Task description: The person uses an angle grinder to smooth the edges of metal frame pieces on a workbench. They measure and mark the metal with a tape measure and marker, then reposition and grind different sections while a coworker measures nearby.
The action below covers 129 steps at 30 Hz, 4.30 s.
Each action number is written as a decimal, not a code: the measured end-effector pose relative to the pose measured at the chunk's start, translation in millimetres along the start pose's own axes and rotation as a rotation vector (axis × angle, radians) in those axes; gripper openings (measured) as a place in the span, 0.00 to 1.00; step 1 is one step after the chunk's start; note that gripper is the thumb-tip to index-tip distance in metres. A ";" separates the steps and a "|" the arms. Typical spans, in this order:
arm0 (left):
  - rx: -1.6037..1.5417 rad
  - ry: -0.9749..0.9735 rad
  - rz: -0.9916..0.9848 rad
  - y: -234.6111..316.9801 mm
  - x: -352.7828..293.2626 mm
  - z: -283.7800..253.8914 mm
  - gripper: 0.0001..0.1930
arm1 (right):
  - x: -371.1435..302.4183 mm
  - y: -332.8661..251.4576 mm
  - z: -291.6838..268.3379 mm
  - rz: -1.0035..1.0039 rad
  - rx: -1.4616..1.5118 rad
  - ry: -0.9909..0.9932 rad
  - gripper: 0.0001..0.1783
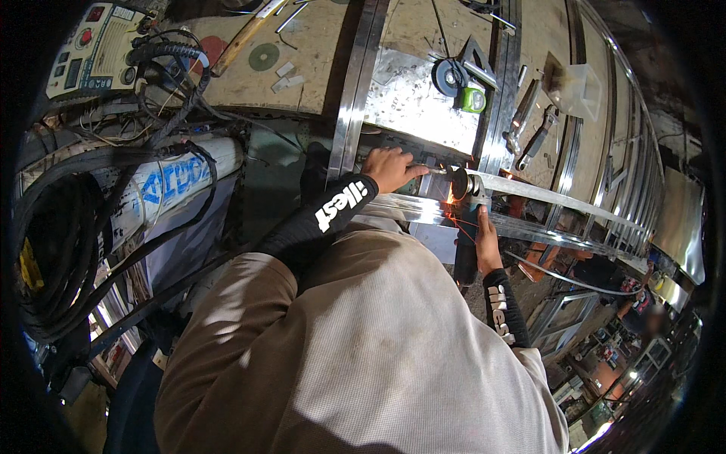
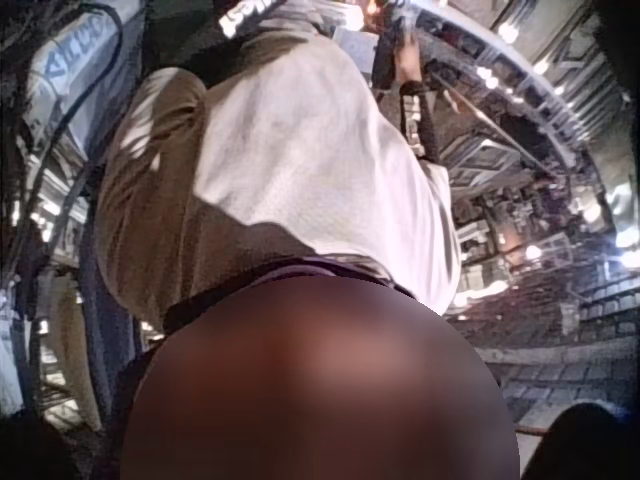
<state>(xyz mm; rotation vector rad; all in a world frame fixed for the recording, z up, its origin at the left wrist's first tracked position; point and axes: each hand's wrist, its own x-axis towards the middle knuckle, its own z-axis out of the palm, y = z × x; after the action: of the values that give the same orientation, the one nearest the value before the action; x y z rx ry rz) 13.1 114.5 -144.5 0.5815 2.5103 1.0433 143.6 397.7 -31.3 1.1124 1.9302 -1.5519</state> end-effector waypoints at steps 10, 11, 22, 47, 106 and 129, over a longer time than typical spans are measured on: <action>-0.002 -0.002 0.004 -1.8 0.6 1.6 0.36 | 10.4 9.7 -6.1 -0.092 0.023 -0.020 0.37; 0.005 0.000 0.003 -1.8 0.6 2.3 0.35 | 9.4 9.0 -6.3 -0.048 0.041 -0.013 0.37; 0.025 -0.003 0.015 -2.3 0.1 1.6 0.35 | -8.4 -16.8 4.2 0.078 0.048 -0.150 0.39; 0.009 -0.006 0.002 -1.6 0.0 0.8 0.37 | -5.0 -15.4 8.2 -0.054 0.015 -0.042 0.36; 0.126 -0.163 0.079 -7.9 1.3 0.6 0.19 | -12.5 -23.2 18.5 0.127 0.134 -0.065 0.37; 0.095 -0.143 0.079 -14.9 3.4 13.3 0.19 | -10.3 -13.2 14.3 0.090 0.109 -0.028 0.37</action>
<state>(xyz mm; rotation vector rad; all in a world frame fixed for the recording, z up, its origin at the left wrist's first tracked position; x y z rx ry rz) 13.0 114.3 -164.8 0.7601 2.4387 0.8798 137.0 380.2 -19.8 1.1981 1.7714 -1.6310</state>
